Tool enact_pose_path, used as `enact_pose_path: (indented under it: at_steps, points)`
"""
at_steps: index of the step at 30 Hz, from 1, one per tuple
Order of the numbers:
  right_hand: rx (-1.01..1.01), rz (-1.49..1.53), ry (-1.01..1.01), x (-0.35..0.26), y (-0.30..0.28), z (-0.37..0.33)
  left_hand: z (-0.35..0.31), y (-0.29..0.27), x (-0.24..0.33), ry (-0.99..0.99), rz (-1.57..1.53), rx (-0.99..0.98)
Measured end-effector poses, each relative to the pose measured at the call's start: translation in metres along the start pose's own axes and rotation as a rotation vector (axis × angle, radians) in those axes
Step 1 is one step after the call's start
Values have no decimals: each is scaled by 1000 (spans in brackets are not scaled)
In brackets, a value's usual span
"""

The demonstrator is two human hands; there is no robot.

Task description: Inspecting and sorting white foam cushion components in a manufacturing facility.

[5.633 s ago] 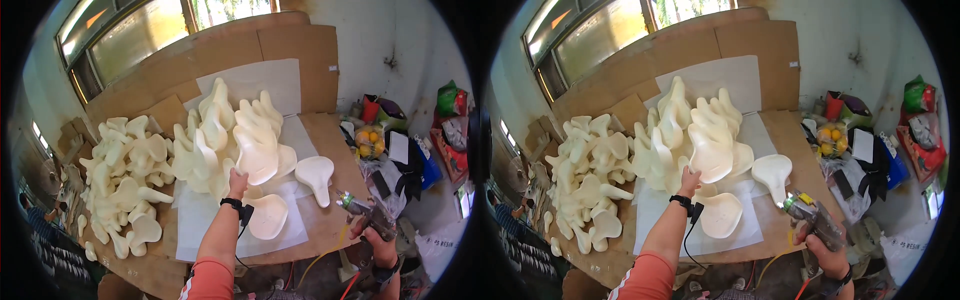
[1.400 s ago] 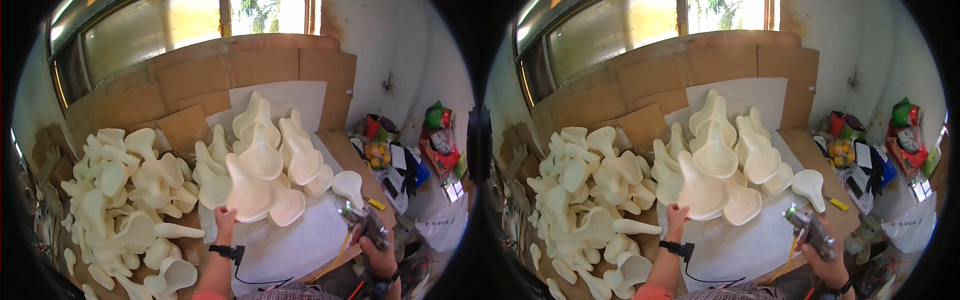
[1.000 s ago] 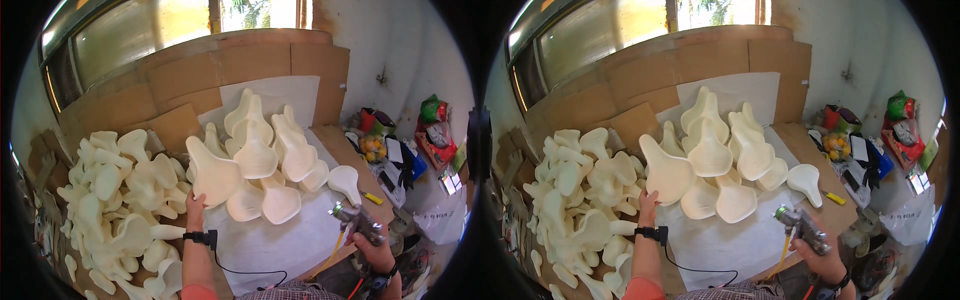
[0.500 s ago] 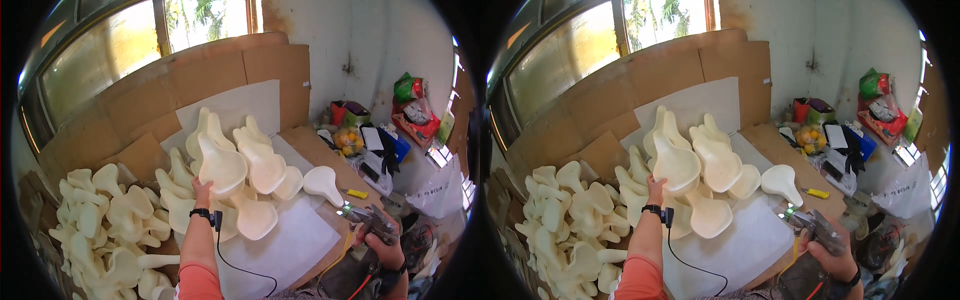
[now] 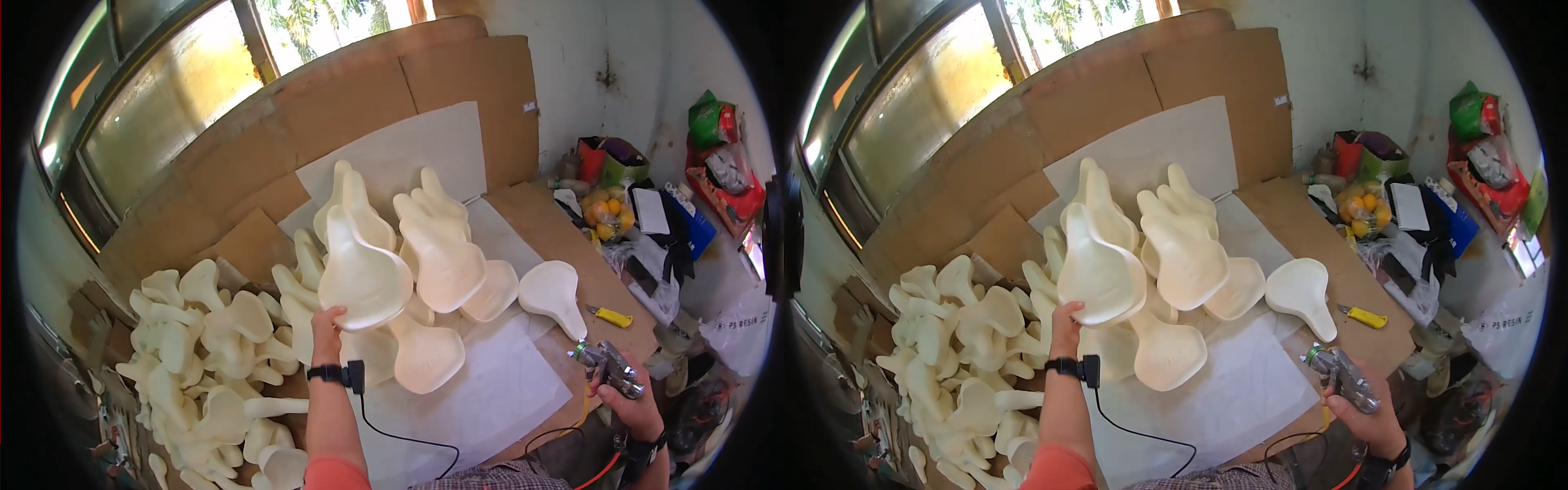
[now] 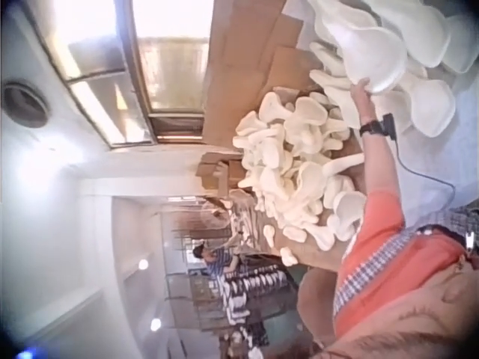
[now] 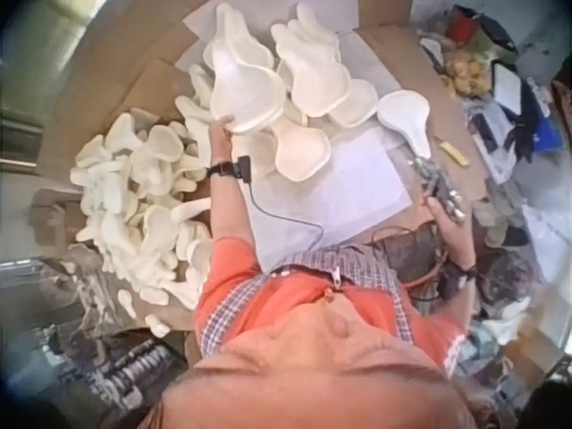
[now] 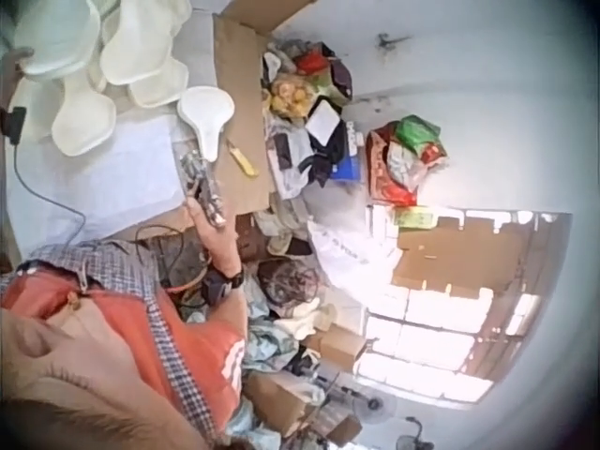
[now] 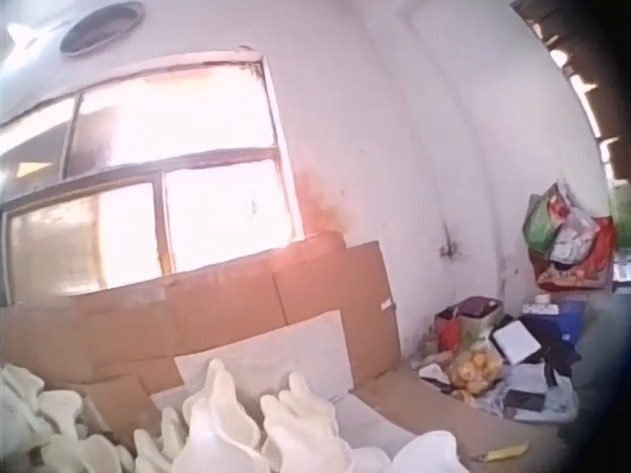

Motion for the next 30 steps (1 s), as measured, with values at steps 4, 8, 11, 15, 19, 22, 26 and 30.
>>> enact_pose_path:
  at_steps: [4, 8, 11, 15, 19, 22, 26, 30]
  points:
    - [-49, 33, 55, 18, -9, 17, -25, 44, -13, 23, -186, -127]
    - [-122, 34, 47, 15, -20, 15, -39, 171, -54, 103, -65, -420]
    - [-170, 40, 12, 18, -28, 6, -20, 194, -90, 68, -118, -266]
    - [-222, 17, 126, 22, -29, -3, -19, 174, -68, 241, 473, -46]
    - [-435, -26, 131, 36, -26, -3, -60, 133, -4, 244, 39, -142]
    - [-540, -96, 269, 50, -10, 8, -102, 54, 55, 397, 115, -21]
    - [-428, 96, 152, 23, 3, 24, -171, -70, 82, 315, -253, 208]
    - [-444, 173, 88, 8, 1, 29, -225, -121, 46, 319, -331, 281]
Point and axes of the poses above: each hand's wrist, its own z-axis towards the middle knuckle, its own y-axis out of the palm, x = y × z, the point moved 7 cm from there along z, towards the middle knuckle, and after that the axes turned 6 degrees about x, right-handed, at the moved point
